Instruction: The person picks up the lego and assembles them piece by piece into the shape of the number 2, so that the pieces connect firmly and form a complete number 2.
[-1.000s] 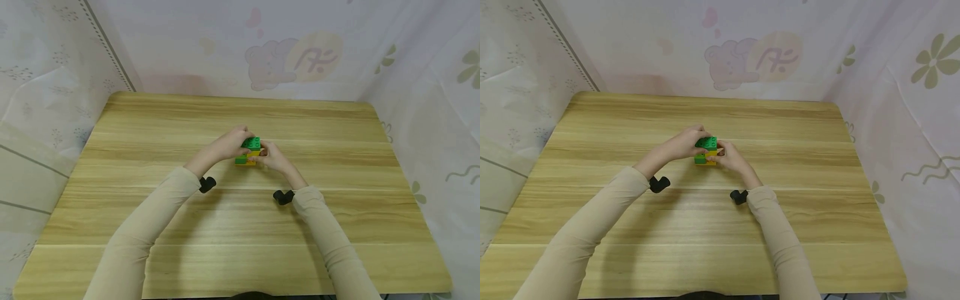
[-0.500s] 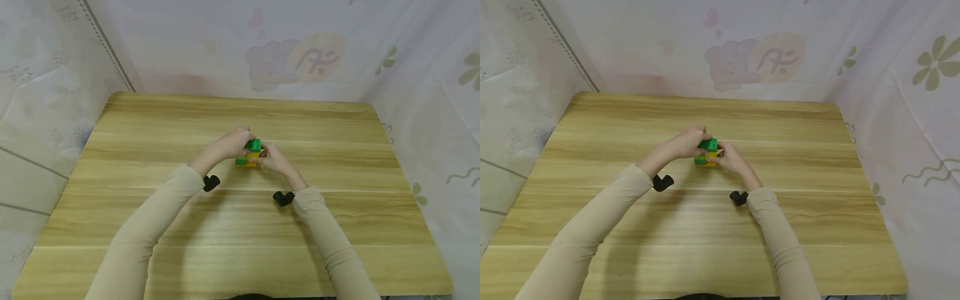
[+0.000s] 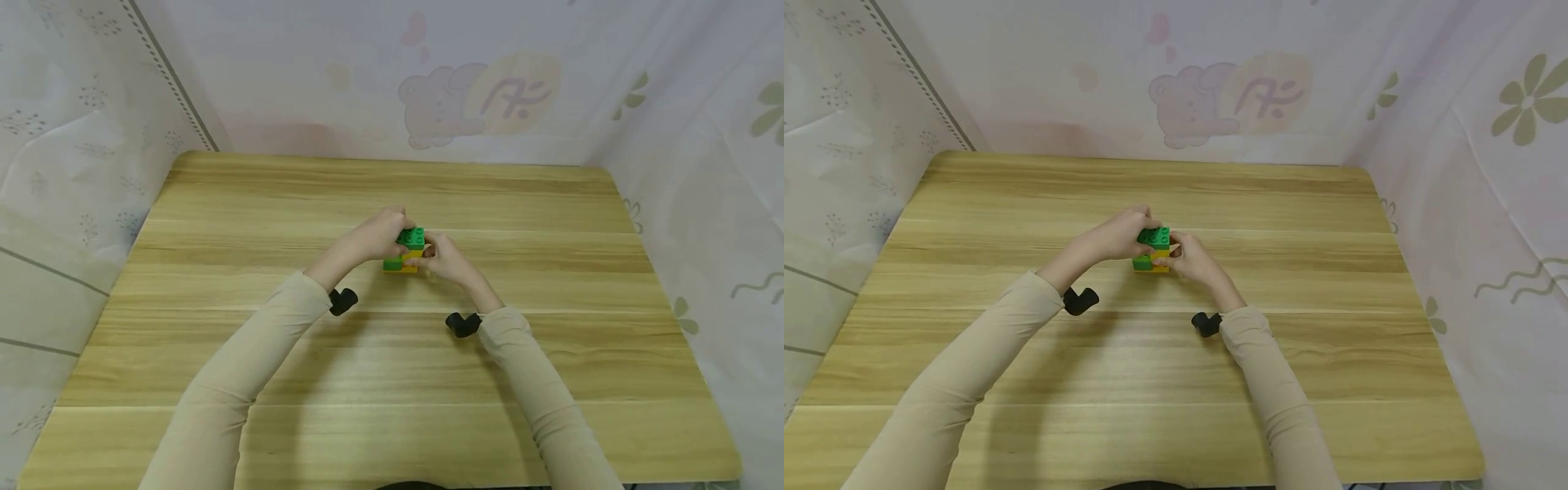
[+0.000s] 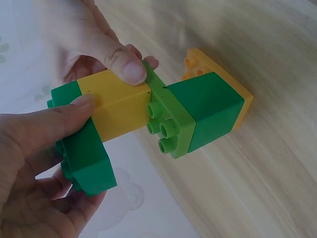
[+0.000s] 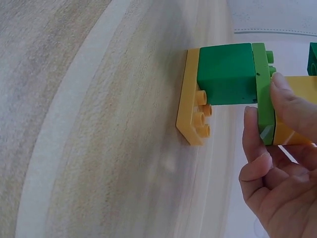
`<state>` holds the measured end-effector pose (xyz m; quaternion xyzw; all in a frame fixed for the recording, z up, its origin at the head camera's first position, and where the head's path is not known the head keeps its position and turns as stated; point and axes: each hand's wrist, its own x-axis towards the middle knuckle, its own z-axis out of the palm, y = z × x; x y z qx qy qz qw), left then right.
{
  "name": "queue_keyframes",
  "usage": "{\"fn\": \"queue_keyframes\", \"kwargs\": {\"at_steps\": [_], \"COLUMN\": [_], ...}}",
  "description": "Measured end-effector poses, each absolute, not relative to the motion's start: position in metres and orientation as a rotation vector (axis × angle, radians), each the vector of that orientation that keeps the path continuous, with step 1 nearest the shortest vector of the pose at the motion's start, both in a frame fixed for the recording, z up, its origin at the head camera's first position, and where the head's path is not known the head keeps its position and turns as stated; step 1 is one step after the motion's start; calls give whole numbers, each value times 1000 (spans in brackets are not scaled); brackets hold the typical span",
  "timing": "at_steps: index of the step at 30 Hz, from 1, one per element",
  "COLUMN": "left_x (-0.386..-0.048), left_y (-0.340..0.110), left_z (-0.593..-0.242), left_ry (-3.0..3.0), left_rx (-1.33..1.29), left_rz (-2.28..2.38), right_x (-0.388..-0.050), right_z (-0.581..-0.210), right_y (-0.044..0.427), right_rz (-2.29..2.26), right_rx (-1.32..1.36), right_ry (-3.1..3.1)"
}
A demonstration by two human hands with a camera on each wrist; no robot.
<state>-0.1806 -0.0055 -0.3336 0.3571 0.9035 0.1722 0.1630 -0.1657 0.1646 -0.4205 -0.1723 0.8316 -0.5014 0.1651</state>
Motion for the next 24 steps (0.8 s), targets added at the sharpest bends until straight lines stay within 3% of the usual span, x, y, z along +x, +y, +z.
{"fn": "queue_keyframes", "kwargs": {"at_steps": [24], "left_x": [-183], "left_y": [-4], "left_z": [-335], "left_ry": [2553], "left_rx": [971], "left_rz": [533], "right_x": [-167], "right_z": [-416], "right_y": [161], "right_rz": [-1353], "right_rx": [-460], "right_ry": [2431]}}
